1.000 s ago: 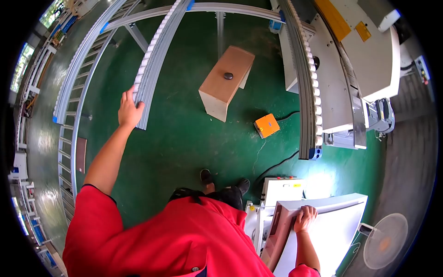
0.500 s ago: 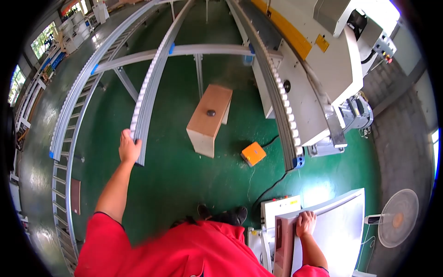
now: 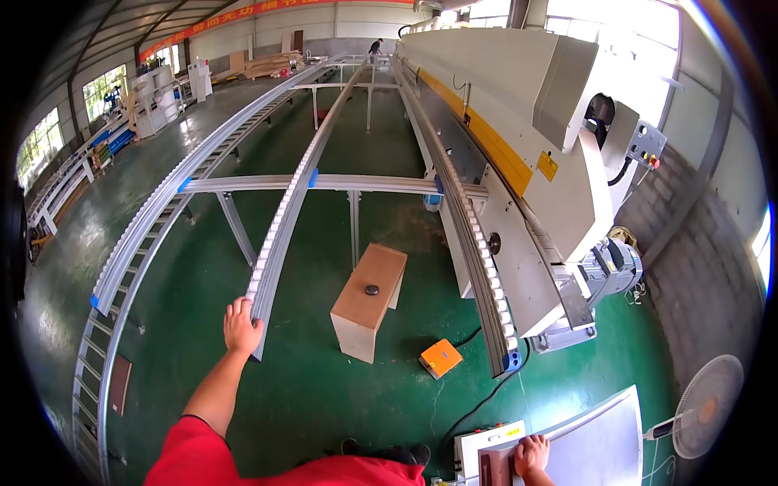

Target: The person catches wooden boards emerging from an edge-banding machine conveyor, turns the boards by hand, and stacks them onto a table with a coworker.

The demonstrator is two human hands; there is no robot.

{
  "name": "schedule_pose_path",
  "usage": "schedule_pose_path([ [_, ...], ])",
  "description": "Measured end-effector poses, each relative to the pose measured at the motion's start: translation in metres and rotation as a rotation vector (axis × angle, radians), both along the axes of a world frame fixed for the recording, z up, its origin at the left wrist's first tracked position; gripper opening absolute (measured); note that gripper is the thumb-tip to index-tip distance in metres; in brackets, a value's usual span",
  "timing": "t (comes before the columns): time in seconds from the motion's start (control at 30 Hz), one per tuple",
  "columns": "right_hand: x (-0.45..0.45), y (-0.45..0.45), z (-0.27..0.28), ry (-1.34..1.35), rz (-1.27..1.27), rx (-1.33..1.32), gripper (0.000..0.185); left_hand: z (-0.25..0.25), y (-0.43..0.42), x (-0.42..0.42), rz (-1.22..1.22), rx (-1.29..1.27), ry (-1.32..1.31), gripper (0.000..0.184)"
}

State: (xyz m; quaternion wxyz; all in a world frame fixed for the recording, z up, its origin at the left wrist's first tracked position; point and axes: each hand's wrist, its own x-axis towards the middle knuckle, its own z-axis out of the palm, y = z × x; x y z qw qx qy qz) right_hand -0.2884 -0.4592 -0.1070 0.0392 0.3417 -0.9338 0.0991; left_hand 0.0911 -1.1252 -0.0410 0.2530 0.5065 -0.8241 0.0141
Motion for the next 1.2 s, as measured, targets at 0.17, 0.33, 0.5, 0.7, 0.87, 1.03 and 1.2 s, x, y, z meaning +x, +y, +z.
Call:
schedule_pose_path([
  [0.17,0.0012,-0.0017,0.0039,-0.010,-0.002,0.005,0.019,0.0037,0.0024,-0.0020,0.091,0.033,-0.014,0.041],
  [0.33,0.0000,-0.0004,0.0022,-0.008,0.005,0.012,0.020,0.0005,0.0032,-0.0014,0.009,-0.123,0.025,0.042],
  [0.5,0.0023,-0.0038,0.0082,-0.023,0.000,0.014,0.020,-0.0023,0.0012,-0.0005,-0.003,-0.107,0.014,0.038],
  [0.7,0.0010,-0.0027,0.0054,-0.023,-0.007,0.015,0.019,-0.0008,0.0013,-0.0009,0.010,-0.072,0.004,0.038],
  [0.87,0.0013,-0.0027,0.0052,-0.030,-0.012,0.020,0.019,0.0007,0.0024,-0.0008,0.016,-0.076,0.002,0.038],
  [1.03,0.0015,-0.0031,0.0078,-0.075,-0.021,0.020,0.020,-0.0004,0.0017,-0.0004,0.022,-0.066,0.021,0.037],
  [1.2,0.0005,-0.0026,0.0063,-0.070,-0.019,0.032,0.020,-0.0002,0.0019,-0.0014,0.032,-0.074,0.021,0.036],
])
